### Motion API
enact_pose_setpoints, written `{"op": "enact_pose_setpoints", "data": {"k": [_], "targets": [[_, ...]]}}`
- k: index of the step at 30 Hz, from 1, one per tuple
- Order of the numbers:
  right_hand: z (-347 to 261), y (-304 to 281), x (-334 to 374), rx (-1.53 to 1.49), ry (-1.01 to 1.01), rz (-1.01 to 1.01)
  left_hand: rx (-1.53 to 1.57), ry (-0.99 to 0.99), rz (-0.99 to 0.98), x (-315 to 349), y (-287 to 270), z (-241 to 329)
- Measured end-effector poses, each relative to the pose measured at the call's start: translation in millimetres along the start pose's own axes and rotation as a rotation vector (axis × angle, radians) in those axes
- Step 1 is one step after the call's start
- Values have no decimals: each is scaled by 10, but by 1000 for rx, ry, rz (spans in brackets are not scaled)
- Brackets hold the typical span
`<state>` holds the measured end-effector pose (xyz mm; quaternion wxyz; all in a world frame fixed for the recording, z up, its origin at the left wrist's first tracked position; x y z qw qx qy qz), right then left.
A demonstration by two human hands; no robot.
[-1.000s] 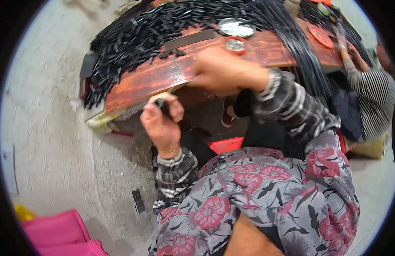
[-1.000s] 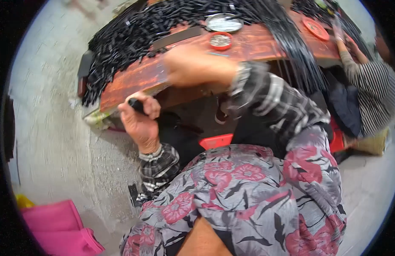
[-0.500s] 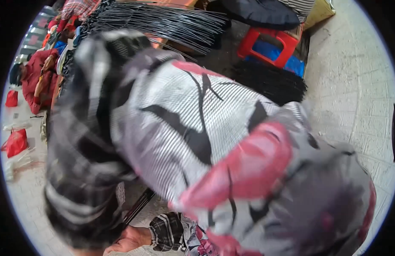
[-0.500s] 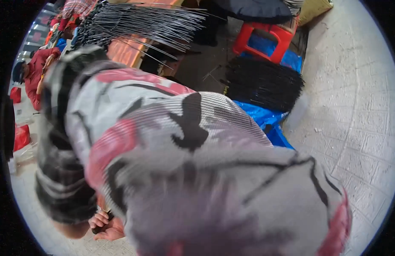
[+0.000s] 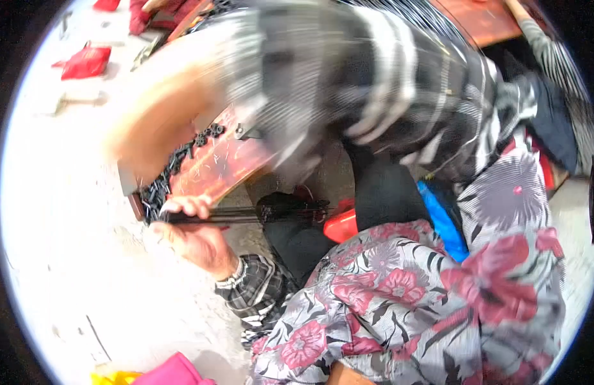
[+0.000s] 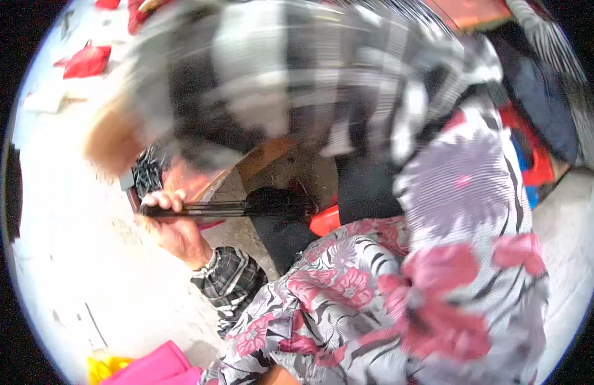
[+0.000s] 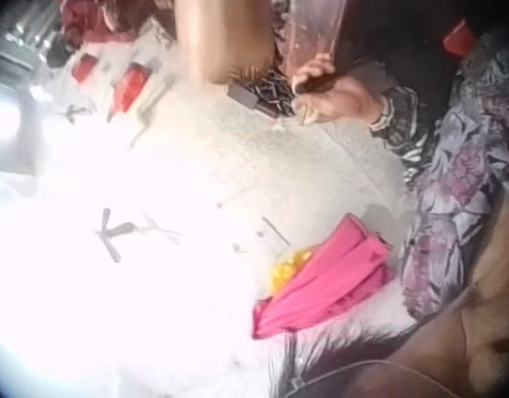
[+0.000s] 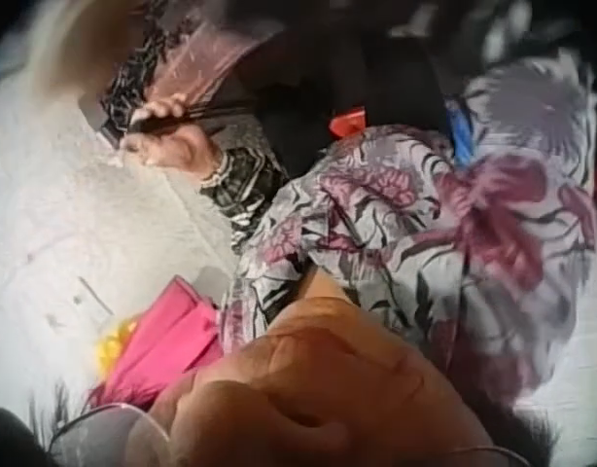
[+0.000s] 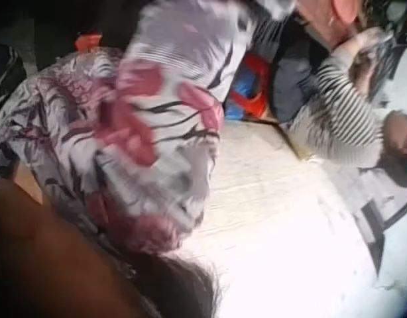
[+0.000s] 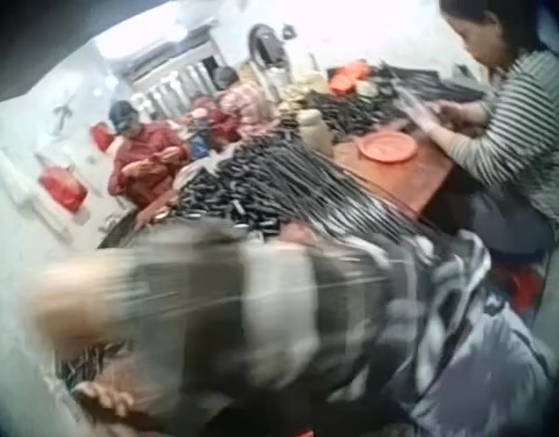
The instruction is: Assembling and securing black synthetic hair filaments into bundles using plastic connectors and tools.
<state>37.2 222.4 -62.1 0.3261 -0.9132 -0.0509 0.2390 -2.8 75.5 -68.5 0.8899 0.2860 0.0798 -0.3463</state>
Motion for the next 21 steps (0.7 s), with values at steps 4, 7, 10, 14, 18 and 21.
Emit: {"op": "enact_pose_setpoints", "data": {"k": [4,7,10,14,18,21], "targets": [[431,-551,263,568,115,-139,-161,-97,25,-93,31,-281],[106,-528,340,748,211,-364,-97,-71,48,-17,82,-293],[233,-220,397,761,182,-363,-31,-78,129,28,135,-365],[343,156,384,845,131,-298,19,-85,220,215,31,-322],[309,-111,416,922,270,-148,93,-71,153,-93,244,-400],[379,-167,377,734,357,-97,90,-92,130,-157,117,-421]]}}
Point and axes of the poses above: each hand's wrist, its own x-axis away from the middle knuckle, its own y-axis out of the palm, z = x × y, the point moved 2 cm from there along -x, towards the middle knuckle, and after that the axes turned 4 degrees about x, right-handed, at the moved point
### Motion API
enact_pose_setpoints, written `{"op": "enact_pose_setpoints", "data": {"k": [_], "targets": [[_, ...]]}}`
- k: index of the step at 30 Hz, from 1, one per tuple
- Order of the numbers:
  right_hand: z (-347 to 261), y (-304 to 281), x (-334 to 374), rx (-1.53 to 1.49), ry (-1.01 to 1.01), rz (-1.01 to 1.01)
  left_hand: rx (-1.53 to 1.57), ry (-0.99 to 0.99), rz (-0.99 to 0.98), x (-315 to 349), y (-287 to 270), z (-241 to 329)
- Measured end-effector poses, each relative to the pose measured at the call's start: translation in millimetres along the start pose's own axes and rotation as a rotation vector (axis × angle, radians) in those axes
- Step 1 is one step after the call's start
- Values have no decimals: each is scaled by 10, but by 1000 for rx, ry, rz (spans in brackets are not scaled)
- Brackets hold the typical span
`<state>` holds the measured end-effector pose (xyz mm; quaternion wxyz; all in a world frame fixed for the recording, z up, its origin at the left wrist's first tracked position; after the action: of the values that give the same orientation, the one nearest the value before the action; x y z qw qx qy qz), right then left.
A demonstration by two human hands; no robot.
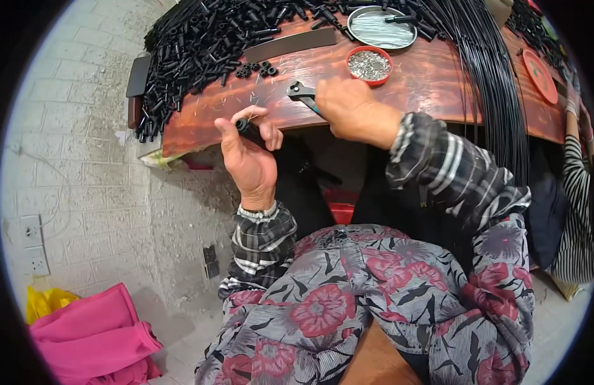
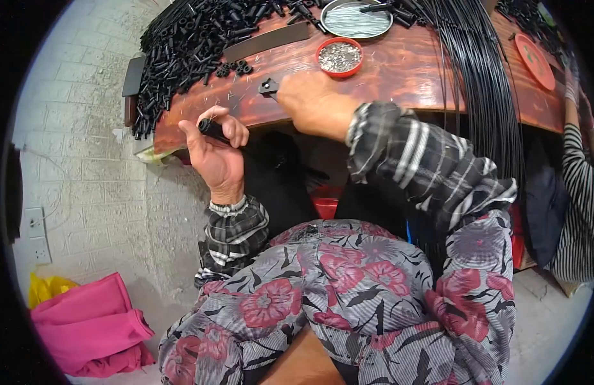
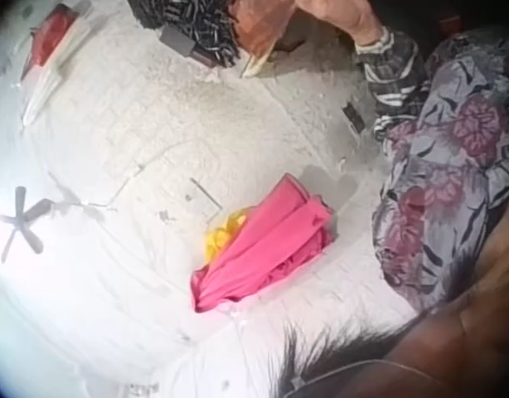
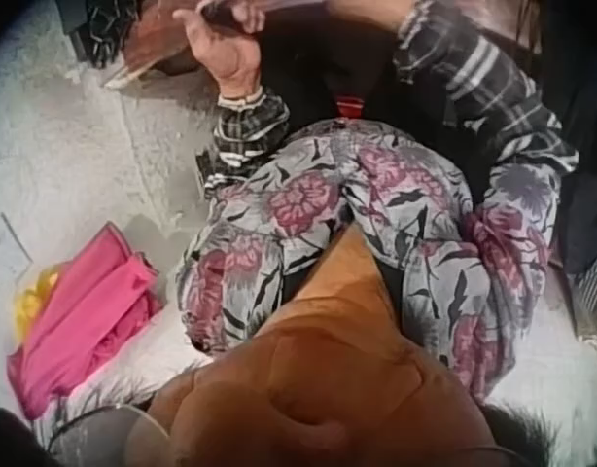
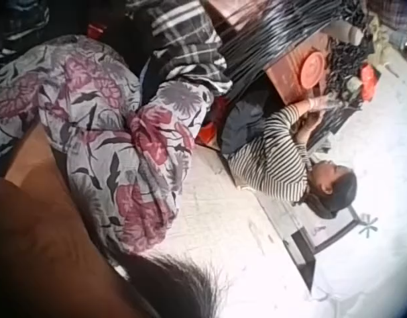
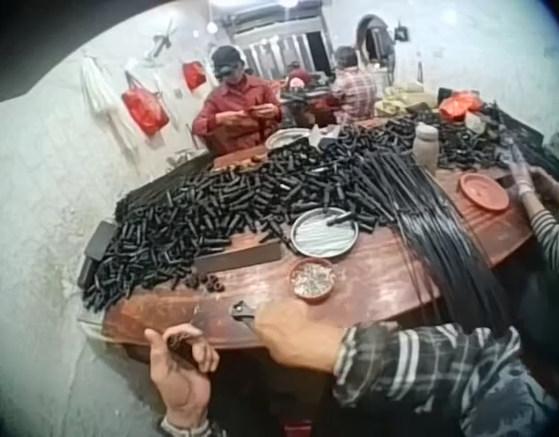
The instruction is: Assembling and securing black synthetic hair filaments into bundles using plastic connectors and tools.
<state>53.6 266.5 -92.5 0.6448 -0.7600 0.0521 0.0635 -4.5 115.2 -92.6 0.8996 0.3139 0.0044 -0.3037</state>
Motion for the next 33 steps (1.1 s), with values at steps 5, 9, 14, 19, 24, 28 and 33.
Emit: {"op": "enact_pose_setpoints", "data": {"k": [5,9,14,19,24,28,33], "targets": [[12,-17,137,-352,150,-42,22,-12,-27,38,-312,10],[-457,-61,255,-387,49,39,2,-33,-10,95,-482,97],[-734,40,59,-81,20,60,-42,-21,48,126,-631,144],[-773,110,-83,23,-32,219,11,-56,62,103,-772,114],[-690,191,-101,58,-48,269,-22,-95,52,96,-799,29],[-612,199,-98,99,-102,300,2,-143,39,107,-836,-14],[-490,179,-85,153,-161,380,-10,-201,35,148,-793,-32]]}}
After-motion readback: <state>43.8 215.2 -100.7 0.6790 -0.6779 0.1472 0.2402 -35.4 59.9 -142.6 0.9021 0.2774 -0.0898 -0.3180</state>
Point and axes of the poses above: each hand's wrist, its own x-axis away from the middle knuckle, its own y-axis out of the palm, z = x × y, the point moved 2 cm from there along -x, towards the middle knuckle, and after that the axes turned 4 degrees about x, right-handed, at the moved point
